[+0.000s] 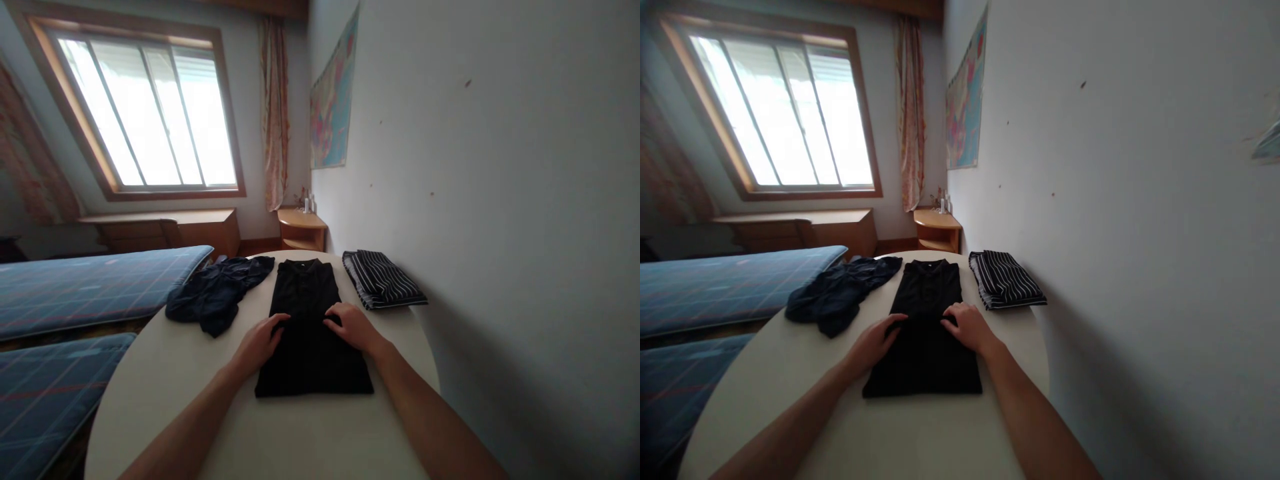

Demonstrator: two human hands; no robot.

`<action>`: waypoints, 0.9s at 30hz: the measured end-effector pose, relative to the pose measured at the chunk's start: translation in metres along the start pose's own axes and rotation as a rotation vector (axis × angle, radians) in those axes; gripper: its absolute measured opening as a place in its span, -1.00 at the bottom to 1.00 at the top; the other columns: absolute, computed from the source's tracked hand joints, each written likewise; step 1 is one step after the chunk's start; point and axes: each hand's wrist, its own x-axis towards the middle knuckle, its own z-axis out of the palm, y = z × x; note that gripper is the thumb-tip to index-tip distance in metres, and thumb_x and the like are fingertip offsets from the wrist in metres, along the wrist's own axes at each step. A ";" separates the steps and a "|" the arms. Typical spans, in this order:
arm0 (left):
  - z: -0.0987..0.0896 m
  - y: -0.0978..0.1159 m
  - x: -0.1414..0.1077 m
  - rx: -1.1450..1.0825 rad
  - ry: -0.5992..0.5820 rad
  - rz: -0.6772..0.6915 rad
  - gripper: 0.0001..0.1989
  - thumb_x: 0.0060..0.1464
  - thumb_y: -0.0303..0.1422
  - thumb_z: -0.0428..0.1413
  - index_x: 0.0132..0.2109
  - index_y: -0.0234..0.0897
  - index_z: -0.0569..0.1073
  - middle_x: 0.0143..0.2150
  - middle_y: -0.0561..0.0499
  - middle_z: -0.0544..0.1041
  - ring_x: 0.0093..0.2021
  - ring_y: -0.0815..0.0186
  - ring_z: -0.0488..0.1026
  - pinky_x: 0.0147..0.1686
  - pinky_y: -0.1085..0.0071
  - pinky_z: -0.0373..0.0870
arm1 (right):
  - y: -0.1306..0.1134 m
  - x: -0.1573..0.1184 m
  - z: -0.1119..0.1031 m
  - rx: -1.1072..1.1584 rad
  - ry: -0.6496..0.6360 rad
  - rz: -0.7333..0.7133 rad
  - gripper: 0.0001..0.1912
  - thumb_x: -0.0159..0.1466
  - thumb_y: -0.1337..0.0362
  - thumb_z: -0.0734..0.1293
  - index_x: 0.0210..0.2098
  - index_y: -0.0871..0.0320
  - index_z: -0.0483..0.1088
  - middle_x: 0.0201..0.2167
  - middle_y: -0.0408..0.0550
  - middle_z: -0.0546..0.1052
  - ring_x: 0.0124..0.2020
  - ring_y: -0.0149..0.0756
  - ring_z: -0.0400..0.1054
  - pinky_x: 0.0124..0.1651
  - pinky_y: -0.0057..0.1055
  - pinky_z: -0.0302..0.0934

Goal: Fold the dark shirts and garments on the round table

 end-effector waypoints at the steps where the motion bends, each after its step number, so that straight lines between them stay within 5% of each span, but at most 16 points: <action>1: 0.003 -0.002 0.000 0.006 -0.021 0.004 -0.59 0.20 -0.37 -0.03 0.19 -0.18 0.35 0.09 -0.07 0.52 0.09 0.17 0.46 0.13 0.24 0.33 | 0.003 0.000 0.003 0.009 -0.026 -0.003 -0.80 0.31 0.21 0.33 -0.15 0.17 0.49 -0.15 0.02 0.54 -0.08 -0.21 0.38 0.06 -0.29 0.17; 6: -0.001 0.004 -0.005 0.041 -0.079 0.011 -0.43 0.14 -0.38 0.05 0.31 -0.24 0.24 0.14 -0.15 0.48 0.13 0.13 0.43 0.14 0.21 0.32 | 0.008 -0.003 0.009 0.085 -0.074 0.003 -0.78 0.27 0.25 0.36 -0.11 0.18 0.48 -0.09 0.03 0.51 -0.03 -0.21 0.35 0.10 -0.29 0.17; 13: -0.027 0.025 -0.014 0.161 -0.199 -0.019 -0.61 0.12 -0.21 0.11 0.10 -0.12 0.46 -0.11 -0.04 0.61 -0.10 0.12 0.54 -0.09 0.29 0.39 | -0.010 -0.009 -0.007 0.143 -0.192 -0.025 -0.79 0.20 0.21 0.39 -0.20 0.15 0.52 -0.25 -0.05 0.55 -0.21 -0.27 0.40 -0.09 -0.39 0.22; 19: -0.027 0.019 -0.020 0.186 -0.291 0.006 -0.64 0.04 -0.21 0.17 0.00 -0.11 0.51 -0.12 -0.02 0.62 -0.12 0.10 0.54 -0.12 0.29 0.38 | -0.022 -0.014 -0.012 0.208 -0.311 -0.088 -0.81 0.19 0.21 0.38 -0.24 0.15 0.52 -0.37 -0.13 0.56 -0.36 -0.36 0.39 -0.29 -0.48 0.17; 22: -0.026 0.016 -0.019 0.129 -0.227 0.037 -0.76 0.10 -0.28 0.11 -0.08 -0.16 0.52 -0.14 -0.02 0.61 -0.12 0.15 0.53 -0.09 0.31 0.37 | -0.024 -0.013 -0.011 0.159 -0.250 -0.081 -0.82 0.22 0.23 0.35 -0.22 0.14 0.51 -0.37 -0.13 0.56 -0.38 -0.35 0.40 -0.28 -0.46 0.18; 27: -0.020 0.004 -0.011 0.042 0.068 0.053 -0.79 0.24 -0.26 0.00 -0.07 -0.16 0.46 -0.10 -0.02 0.57 -0.10 0.21 0.51 -0.05 0.32 0.37 | -0.024 -0.006 -0.005 0.093 0.086 -0.063 -0.81 0.32 0.23 0.30 -0.12 0.11 0.48 -0.17 -0.04 0.58 -0.13 -0.23 0.43 0.00 -0.31 0.20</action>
